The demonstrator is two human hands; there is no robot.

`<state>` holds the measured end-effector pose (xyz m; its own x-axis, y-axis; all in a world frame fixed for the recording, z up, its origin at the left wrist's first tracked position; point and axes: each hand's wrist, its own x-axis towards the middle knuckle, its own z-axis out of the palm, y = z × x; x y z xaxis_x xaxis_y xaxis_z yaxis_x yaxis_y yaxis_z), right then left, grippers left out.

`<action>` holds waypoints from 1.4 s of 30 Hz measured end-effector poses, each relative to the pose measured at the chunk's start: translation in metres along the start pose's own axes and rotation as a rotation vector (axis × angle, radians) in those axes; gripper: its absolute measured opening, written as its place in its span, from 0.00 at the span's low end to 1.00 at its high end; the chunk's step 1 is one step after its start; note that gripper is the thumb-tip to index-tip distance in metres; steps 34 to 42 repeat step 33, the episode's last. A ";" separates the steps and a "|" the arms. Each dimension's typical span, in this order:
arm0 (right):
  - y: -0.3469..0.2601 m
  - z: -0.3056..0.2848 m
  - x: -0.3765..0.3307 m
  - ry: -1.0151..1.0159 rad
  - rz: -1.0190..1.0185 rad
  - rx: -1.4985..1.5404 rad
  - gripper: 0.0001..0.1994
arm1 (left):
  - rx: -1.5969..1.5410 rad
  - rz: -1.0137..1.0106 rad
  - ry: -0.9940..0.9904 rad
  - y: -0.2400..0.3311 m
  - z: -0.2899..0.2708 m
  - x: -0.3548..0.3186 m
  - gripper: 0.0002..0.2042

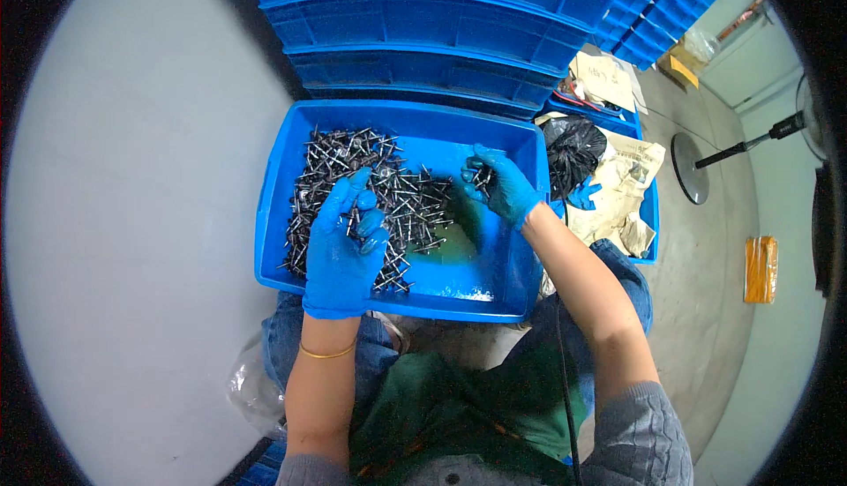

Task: The person sits on the floor and repeatedly picks up small metal fasteners from a blue bin. They insert each fastener into a cylindrical tool held in their left hand, then remove it and place it into a green bowl on the floor. The process is repeated continuously throughout the video.

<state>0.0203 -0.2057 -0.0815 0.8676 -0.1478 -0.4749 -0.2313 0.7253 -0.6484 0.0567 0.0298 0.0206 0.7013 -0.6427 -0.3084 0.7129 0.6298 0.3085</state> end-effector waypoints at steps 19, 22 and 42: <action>0.016 0.022 0.041 0.245 -0.139 -1.201 0.12 | 0.322 0.133 0.157 -0.001 -0.004 0.001 0.12; 0.007 0.040 -0.014 0.189 0.188 -0.316 0.12 | 0.661 0.166 0.186 -0.020 -0.002 0.005 0.11; 0.020 0.063 -0.109 -0.032 0.270 0.383 0.14 | 1.082 0.240 -0.035 -0.063 0.019 -0.002 0.10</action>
